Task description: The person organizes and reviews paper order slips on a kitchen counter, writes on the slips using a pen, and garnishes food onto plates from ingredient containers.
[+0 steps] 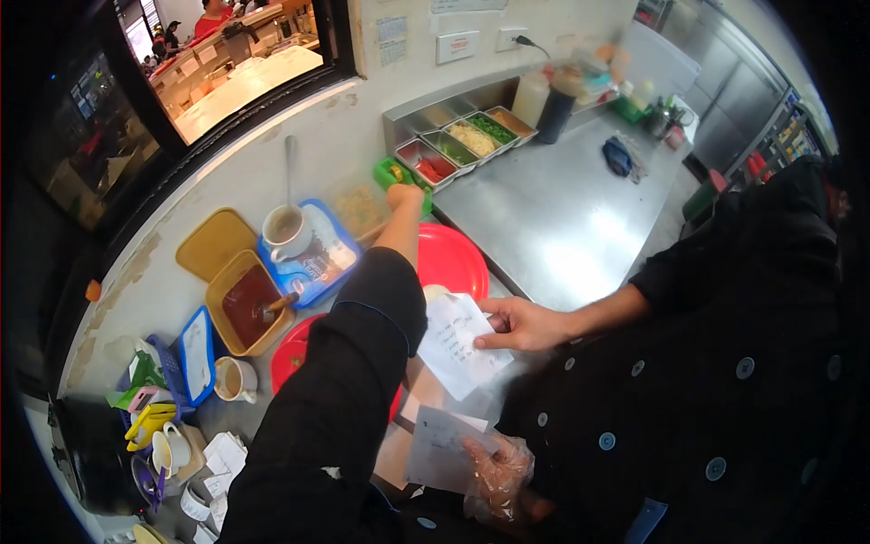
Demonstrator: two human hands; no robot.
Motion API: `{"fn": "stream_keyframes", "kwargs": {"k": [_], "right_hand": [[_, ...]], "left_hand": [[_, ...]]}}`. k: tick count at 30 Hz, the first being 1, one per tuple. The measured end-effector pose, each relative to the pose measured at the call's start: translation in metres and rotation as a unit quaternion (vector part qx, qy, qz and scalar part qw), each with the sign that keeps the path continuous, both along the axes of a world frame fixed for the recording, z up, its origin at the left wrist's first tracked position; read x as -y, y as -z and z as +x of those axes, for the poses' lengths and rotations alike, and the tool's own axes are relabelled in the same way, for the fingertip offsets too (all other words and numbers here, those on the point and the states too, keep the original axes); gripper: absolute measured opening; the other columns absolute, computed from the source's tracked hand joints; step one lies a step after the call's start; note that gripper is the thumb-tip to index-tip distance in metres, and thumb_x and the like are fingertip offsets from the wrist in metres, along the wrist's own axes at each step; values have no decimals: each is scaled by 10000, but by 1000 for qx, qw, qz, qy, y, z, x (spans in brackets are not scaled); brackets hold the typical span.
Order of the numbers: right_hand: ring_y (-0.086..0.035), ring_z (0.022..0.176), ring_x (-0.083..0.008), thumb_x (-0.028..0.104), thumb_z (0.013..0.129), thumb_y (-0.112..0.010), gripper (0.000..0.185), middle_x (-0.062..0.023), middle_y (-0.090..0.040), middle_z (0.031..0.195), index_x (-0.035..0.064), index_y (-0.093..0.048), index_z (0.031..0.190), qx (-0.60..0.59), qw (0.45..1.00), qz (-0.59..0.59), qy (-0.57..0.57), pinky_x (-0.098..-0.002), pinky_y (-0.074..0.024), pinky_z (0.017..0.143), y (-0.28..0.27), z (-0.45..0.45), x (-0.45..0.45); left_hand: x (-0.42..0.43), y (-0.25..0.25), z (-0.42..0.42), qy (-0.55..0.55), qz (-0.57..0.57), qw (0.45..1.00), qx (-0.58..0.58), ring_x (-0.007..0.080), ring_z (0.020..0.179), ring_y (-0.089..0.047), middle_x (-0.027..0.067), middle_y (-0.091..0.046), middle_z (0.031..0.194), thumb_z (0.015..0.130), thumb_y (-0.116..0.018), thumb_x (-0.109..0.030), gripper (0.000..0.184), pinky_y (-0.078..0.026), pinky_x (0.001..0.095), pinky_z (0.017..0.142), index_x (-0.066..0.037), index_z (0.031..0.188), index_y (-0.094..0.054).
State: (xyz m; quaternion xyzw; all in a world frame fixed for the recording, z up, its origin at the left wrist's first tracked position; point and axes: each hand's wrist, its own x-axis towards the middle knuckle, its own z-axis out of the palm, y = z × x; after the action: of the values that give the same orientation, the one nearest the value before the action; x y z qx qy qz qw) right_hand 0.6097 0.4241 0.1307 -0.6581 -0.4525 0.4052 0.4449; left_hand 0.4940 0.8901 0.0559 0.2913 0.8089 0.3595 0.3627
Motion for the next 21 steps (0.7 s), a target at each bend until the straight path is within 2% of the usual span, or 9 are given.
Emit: {"fn": "stream_keyframes", "kwargs": {"k": [3,5,6,8,9,11,14,19,21], "right_hand": [[-555,588,-94,78,745,-690,163,-56,-636,667,-48,-663,844,-29,998,-43,25,-224,-441,552,4,0,-2],[-560,585,-105,84,744,-690,163,-72,-639,669,-38,-666,848,13,1000,-6,-2,-230,-444,554,13,2,-2],[-565,583,-115,91,743,-689,163,-87,-642,670,-29,-669,852,56,997,34,-27,-236,-446,557,16,3,-2],[-575,582,-132,94,737,-689,165,-104,-644,681,-15,-672,859,47,997,24,-51,-247,-454,561,13,4,-6],[-585,581,-149,98,730,-689,168,-122,-646,692,-2,-675,865,38,996,11,-75,-257,-461,565,10,3,-9],[-592,581,-163,93,722,-688,175,-127,-646,695,8,-677,875,67,995,26,-70,-263,-467,566,-5,0,-12],[-601,577,-186,91,712,-685,184,-130,-644,688,23,-679,883,74,995,5,-73,-275,-474,562,3,1,-14],[-596,560,-175,107,722,-674,174,-127,-634,658,24,-678,874,146,986,10,-79,-272,-468,542,19,9,-11],[-593,553,-152,97,723,-671,157,-118,-631,643,18,-678,859,107,994,19,-1,-256,-463,528,21,5,-11]], "left_hand": [[-11,9,2,-116,5,988,101,298,862,-633,195,-631,950,727,-662,-97,248,-509,355,684,43,927,-618],[-16,20,3,-170,97,963,186,349,802,-625,197,-608,958,704,-712,-104,344,-510,555,622,60,971,-573],[-12,18,5,-170,98,963,185,349,802,-625,197,-608,958,704,-712,-104,344,-510,555,622,60,971,-573],[6,8,12,-188,180,921,289,281,765,-645,192,-647,848,669,-710,-106,249,-500,364,655,50,850,-641],[14,8,15,-185,184,922,287,281,765,-645,192,-647,848,669,-710,-106,249,-500,364,655,50,850,-641],[32,14,22,-78,186,977,67,310,691,-639,190,-647,739,687,-694,-151,181,-494,387,637,20,737,-665],[42,15,30,-59,196,977,-67,343,677,-630,198,-631,679,720,-652,-200,201,-488,414,633,-6,667,-672],[49,19,33,-19,193,964,-183,352,706,-626,213,-624,725,743,-604,-203,210,-487,436,642,-5,707,-663],[45,21,29,-11,187,959,-211,348,709,-627,208,-626,731,742,-600,-190,202,-489,439,647,1,709,-657]]}}
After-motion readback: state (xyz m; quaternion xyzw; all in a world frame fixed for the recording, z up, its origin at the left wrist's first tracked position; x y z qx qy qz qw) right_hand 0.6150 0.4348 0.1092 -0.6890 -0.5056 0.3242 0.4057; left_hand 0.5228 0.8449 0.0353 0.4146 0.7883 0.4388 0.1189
